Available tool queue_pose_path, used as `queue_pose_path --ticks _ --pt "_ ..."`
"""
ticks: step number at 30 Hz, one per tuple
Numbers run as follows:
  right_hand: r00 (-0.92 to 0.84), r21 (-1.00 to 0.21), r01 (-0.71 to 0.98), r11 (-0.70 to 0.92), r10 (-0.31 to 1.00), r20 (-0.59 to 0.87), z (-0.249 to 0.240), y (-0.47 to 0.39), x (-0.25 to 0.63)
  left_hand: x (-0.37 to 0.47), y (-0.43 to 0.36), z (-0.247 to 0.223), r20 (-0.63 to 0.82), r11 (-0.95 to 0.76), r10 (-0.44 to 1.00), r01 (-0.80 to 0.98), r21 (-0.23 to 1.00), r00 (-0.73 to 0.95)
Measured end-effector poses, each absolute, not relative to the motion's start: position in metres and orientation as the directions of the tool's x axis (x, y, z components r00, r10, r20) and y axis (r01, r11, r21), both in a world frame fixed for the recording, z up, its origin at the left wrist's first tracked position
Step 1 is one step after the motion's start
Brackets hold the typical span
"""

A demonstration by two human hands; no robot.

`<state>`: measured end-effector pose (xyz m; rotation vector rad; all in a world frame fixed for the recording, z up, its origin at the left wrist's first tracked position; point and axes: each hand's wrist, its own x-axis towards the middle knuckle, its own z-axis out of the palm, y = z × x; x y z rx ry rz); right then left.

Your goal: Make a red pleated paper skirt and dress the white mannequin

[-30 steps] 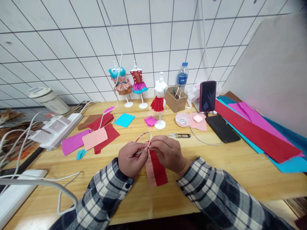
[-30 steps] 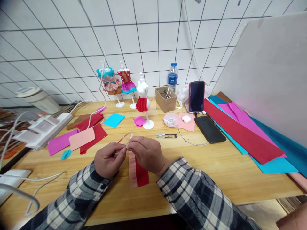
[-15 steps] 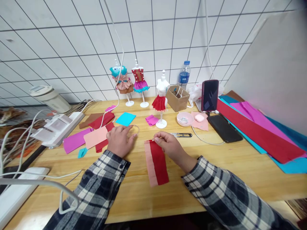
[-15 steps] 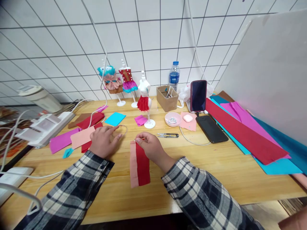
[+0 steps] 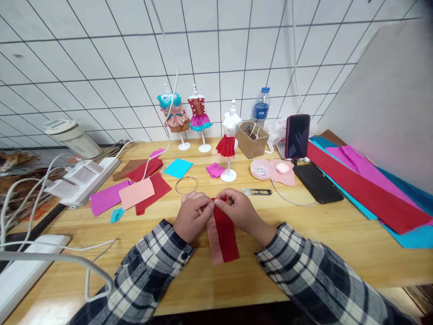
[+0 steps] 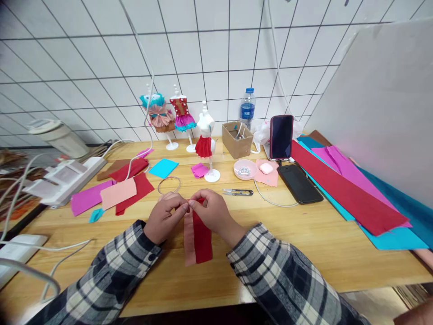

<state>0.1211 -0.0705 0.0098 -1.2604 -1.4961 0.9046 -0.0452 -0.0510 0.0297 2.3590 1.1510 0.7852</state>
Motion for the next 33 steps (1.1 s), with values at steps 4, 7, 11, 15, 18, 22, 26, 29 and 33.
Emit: queue_pose_path --ticks 4,7,11,15,18,22,26,29,33 --pt "0.097 -0.960 0.247 0.128 0.983 0.156 0.012 -0.068 0.127 -0.047 -0.051 0.029 0.317 -0.524 0.837 0.485 0.700 0.446" --pt "0.136 -0.894 0.357 0.270 0.932 0.335 0.015 -0.069 0.134 -0.048 -0.050 0.026 0.271 -0.434 0.878 0.419 0.798 0.395" --pt "-0.124 -0.598 0.587 0.545 0.791 0.599 0.019 -0.078 0.135 -0.048 -0.050 0.022 0.238 -0.394 0.877 0.341 0.854 0.417" --pt "-0.182 -0.539 0.633 0.556 0.784 0.594 0.017 -0.082 0.130 -0.051 -0.051 0.022 0.334 -0.504 0.835 0.361 0.785 0.438" --pt "-0.149 -0.594 0.593 0.544 0.799 0.583 0.014 -0.081 0.129 -0.054 -0.052 0.022 0.407 -0.604 0.786 0.434 0.669 0.466" --pt "-0.099 -0.670 0.543 0.506 0.831 0.548 0.013 -0.079 0.128 -0.054 -0.052 0.022 0.493 -0.707 0.707 0.498 0.502 0.507" --pt "-0.058 -0.759 0.474 0.447 0.875 0.480 0.013 -0.076 0.127 -0.054 -0.053 0.023 0.550 -0.766 0.638 0.520 0.378 0.539" --pt "-0.062 -0.799 0.440 0.411 0.901 0.429 0.013 -0.074 0.127 -0.054 -0.053 0.024 0.553 -0.781 0.613 0.537 0.319 0.564" --pt "-0.107 -0.769 0.477 0.426 0.896 0.431 0.013 -0.074 0.128 -0.053 -0.053 0.026 0.547 -0.799 0.584 0.543 0.258 0.600"
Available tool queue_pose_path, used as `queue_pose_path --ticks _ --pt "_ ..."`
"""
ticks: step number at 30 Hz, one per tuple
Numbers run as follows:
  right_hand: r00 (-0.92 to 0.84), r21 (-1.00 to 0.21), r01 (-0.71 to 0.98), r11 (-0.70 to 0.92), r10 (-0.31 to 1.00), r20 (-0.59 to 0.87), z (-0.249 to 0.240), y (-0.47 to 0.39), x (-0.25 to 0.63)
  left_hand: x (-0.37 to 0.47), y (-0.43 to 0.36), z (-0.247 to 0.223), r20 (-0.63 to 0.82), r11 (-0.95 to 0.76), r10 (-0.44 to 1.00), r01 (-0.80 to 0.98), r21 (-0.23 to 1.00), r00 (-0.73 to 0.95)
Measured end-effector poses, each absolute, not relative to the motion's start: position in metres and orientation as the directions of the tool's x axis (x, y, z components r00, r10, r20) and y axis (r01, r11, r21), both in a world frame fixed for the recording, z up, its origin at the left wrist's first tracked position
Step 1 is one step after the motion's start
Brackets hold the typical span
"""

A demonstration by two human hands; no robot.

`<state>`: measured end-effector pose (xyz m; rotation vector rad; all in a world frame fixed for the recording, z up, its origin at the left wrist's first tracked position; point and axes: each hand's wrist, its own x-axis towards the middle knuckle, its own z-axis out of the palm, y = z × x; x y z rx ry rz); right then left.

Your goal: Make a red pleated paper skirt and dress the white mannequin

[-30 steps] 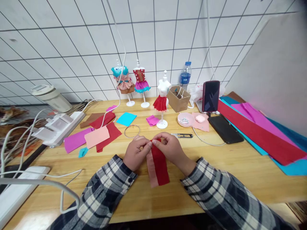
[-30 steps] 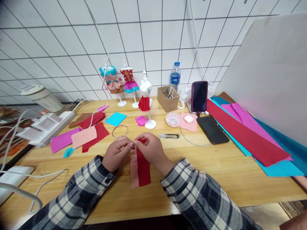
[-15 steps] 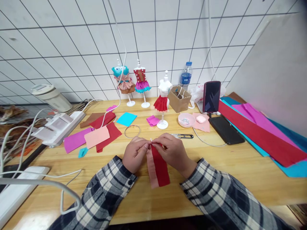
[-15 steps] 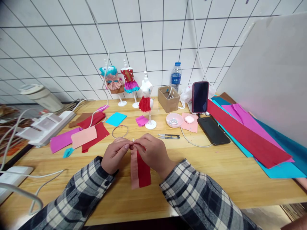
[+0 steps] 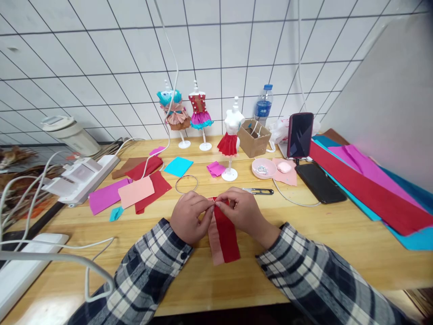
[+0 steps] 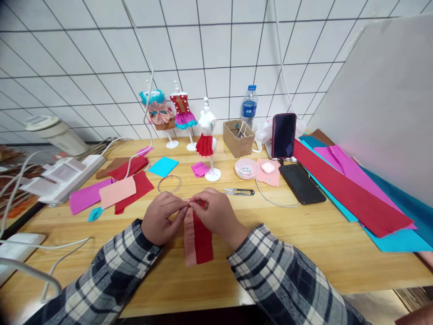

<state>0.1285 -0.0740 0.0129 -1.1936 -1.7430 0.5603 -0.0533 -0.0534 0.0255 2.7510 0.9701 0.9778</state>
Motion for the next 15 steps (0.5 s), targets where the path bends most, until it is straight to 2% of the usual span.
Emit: queue_pose_path --ticks 3,6,9,12,14,15 --pt "-0.143 -0.745 0.500 0.442 0.890 0.432 0.0135 -0.0736 0.1291 -0.0531 -0.0539 0.0264 0.541 -0.809 0.565 0.547 0.214 0.624" --pt "-0.155 -0.775 0.484 0.407 0.911 0.381 0.0156 -0.0722 0.1292 -0.0538 -0.0546 0.0270 0.528 -0.814 0.560 0.544 0.205 0.639" --pt "-0.151 -0.885 0.383 0.264 0.963 0.221 0.0185 -0.0708 0.1296 -0.0549 -0.0548 0.0276 0.513 -0.821 0.562 0.516 0.246 0.649" --pt "-0.215 -0.982 0.186 0.039 0.977 -0.002 0.0200 -0.0707 0.1306 -0.0555 -0.0544 0.0284 0.498 -0.811 0.584 0.484 0.328 0.641" --pt "-0.259 -0.994 0.099 -0.037 0.964 -0.062 0.0195 -0.0709 0.1311 -0.0558 -0.0538 0.0288 0.482 -0.798 0.602 0.471 0.376 0.636" --pt "-0.253 -0.996 0.087 -0.026 0.966 -0.047 0.0187 -0.0710 0.1311 -0.0559 -0.0534 0.0289 0.475 -0.793 0.609 0.468 0.390 0.636"
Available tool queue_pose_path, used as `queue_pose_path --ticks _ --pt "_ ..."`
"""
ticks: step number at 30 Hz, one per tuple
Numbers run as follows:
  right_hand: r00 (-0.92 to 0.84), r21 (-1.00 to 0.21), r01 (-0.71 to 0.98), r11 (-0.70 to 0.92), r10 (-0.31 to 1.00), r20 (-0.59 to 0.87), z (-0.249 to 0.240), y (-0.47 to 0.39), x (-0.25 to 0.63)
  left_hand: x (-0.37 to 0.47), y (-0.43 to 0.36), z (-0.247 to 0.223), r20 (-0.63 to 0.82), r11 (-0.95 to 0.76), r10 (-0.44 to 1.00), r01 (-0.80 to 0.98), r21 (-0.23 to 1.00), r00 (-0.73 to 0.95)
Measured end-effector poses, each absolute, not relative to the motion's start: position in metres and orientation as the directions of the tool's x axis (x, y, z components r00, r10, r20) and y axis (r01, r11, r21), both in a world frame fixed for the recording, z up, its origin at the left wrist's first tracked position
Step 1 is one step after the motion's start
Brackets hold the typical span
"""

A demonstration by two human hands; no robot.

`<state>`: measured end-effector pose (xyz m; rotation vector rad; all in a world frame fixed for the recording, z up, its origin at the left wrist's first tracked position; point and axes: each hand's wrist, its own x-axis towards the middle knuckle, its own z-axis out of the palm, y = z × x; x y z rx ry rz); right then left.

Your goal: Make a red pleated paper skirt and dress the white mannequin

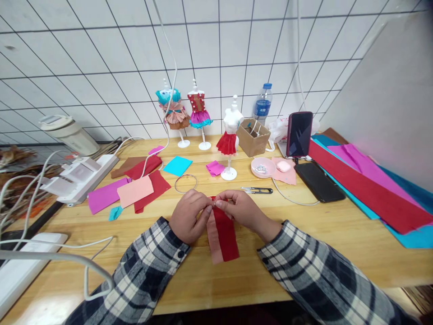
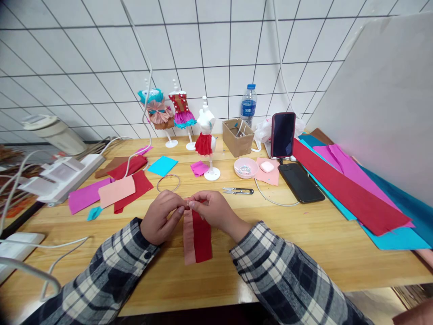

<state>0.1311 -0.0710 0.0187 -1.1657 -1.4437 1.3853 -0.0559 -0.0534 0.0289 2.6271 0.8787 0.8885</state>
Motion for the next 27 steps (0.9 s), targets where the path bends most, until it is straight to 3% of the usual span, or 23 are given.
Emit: queue_pose_path --ticks 5,15,21,27 --pt "-0.125 -0.944 0.236 0.231 0.971 0.206 0.0131 -0.0718 0.1274 -0.0565 -0.0496 0.0277 0.468 -0.798 0.601 0.459 0.390 0.648" --pt "-0.046 -0.828 0.360 0.430 0.895 0.445 0.0116 -0.0766 0.1249 -0.0537 -0.0505 0.0266 0.536 -0.763 0.646 0.474 0.440 0.543" --pt "-0.068 -0.792 0.412 0.451 0.882 0.467 0.0113 -0.0769 0.1250 -0.0555 -0.0507 0.0288 0.528 -0.807 0.590 0.472 0.355 0.612" --pt "-0.059 -0.821 0.413 0.394 0.911 0.408 0.0123 -0.0760 0.1239 -0.0536 -0.0516 0.0281 0.494 -0.786 0.617 0.450 0.423 0.613"
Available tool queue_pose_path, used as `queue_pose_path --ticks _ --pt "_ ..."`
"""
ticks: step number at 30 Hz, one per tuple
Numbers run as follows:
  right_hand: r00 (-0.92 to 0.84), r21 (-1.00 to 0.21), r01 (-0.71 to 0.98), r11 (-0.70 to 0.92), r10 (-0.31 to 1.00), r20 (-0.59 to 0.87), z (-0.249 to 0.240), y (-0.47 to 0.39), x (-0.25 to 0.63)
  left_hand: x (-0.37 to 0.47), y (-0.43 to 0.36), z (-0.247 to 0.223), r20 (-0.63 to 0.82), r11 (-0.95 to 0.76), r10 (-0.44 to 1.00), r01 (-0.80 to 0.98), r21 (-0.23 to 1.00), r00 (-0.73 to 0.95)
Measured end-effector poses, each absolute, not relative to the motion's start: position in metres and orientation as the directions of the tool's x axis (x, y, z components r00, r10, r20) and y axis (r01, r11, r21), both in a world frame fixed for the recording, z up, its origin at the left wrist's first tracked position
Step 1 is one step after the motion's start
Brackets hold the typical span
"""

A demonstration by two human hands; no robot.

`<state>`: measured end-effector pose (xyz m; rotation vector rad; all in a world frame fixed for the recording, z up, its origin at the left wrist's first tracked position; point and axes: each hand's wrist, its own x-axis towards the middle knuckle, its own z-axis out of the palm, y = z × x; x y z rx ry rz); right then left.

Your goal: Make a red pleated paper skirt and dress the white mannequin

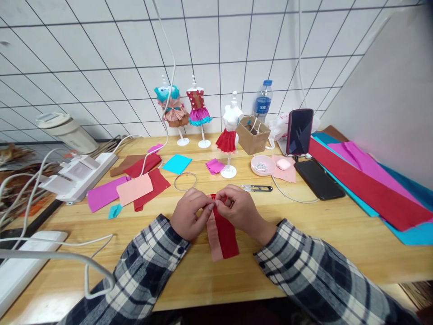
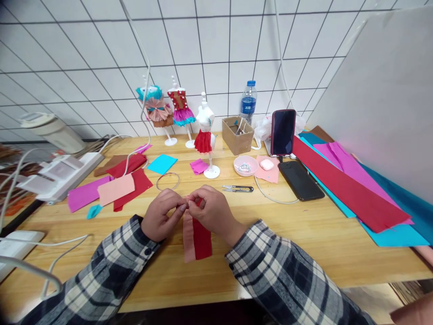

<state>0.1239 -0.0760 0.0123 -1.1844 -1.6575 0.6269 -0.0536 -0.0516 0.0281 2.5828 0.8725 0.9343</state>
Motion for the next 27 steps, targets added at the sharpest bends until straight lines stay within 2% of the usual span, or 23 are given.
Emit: queue_pose_path --ticks 3,5,7,10,13,19,22,27 --pt "0.013 -0.894 0.355 0.272 0.955 0.295 0.012 -0.072 0.126 -0.054 -0.052 0.029 0.469 -0.771 0.630 0.431 0.469 0.618" --pt "0.068 -0.899 0.375 0.229 0.960 0.273 0.012 -0.071 0.129 -0.054 -0.052 0.028 0.456 -0.761 0.640 0.426 0.490 0.619" --pt "0.075 -0.854 0.451 0.262 0.942 0.328 0.011 -0.072 0.129 -0.054 -0.053 0.026 0.436 -0.729 0.676 0.454 0.511 0.594" --pt "-0.013 -0.736 0.568 0.368 0.898 0.440 0.011 -0.077 0.127 -0.053 -0.054 0.020 0.407 -0.667 0.743 0.533 0.521 0.531" --pt "-0.077 -0.676 0.606 0.420 0.876 0.476 0.009 -0.081 0.125 -0.052 -0.054 0.016 0.415 -0.663 0.749 0.570 0.486 0.517" --pt "-0.171 -0.686 0.540 0.487 0.862 0.478 0.008 -0.079 0.128 -0.052 -0.054 0.019 0.438 -0.668 0.743 0.585 0.459 0.505" --pt "-0.195 -0.699 0.508 0.504 0.857 0.477 0.010 -0.078 0.130 -0.052 -0.055 0.022 0.446 -0.649 0.761 0.565 0.510 0.471" --pt "-0.224 -0.716 0.466 0.520 0.852 0.473 0.012 -0.079 0.129 -0.051 -0.056 0.025 0.378 -0.577 0.812 0.512 0.636 0.445"
